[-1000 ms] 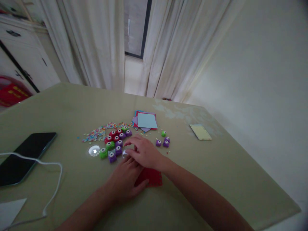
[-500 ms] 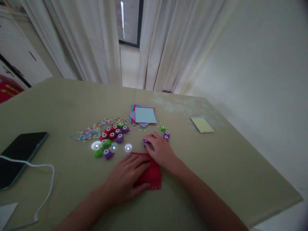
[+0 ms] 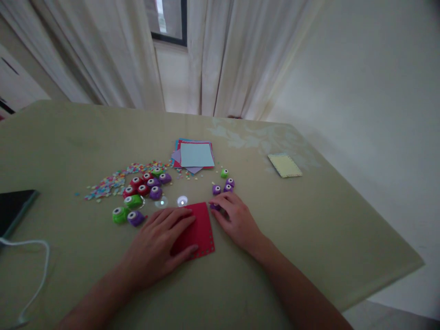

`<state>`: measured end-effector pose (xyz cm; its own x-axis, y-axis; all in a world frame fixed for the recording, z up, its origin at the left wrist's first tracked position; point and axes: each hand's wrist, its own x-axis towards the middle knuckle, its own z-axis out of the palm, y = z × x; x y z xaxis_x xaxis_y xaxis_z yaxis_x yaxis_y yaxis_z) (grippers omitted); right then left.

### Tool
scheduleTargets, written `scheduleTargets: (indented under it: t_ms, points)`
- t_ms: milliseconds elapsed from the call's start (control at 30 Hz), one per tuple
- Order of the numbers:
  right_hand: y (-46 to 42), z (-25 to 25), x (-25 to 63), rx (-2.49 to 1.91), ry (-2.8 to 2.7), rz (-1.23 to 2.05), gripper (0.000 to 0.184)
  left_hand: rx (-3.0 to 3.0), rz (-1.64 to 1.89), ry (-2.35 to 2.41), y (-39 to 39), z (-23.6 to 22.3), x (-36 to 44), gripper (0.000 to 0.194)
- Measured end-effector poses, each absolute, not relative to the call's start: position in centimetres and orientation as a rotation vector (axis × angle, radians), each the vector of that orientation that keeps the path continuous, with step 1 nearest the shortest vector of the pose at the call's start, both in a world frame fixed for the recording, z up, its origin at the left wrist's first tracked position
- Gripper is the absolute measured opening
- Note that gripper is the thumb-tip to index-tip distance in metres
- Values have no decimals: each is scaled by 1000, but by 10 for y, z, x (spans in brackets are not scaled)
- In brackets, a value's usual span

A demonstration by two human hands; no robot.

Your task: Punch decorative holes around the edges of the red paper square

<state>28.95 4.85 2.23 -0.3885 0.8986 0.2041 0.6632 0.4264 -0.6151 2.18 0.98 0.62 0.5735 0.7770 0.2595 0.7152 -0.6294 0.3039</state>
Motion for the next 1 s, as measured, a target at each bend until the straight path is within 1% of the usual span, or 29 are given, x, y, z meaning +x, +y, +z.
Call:
scheduleTargets:
  t_ms: [100,300,400,600,1000]
  points:
    - [48,22,295,-1322,-2178,602,34,2620,578,1336,10,4,20,53]
    - [50,24,300,-1287,-2163,744,38,2611,610,1354,13,-2,18,67]
    - [50,26,300,-1244,-2186,799,44,2594,581,1371,13,-3,17,68]
    - [50,29,302,-1244,-2168,873,41,2533,591,1396,14,-4,16,67]
    - [50,28,302,-1245,-2160,880,37,2568,609,1390,14,-5,16,66]
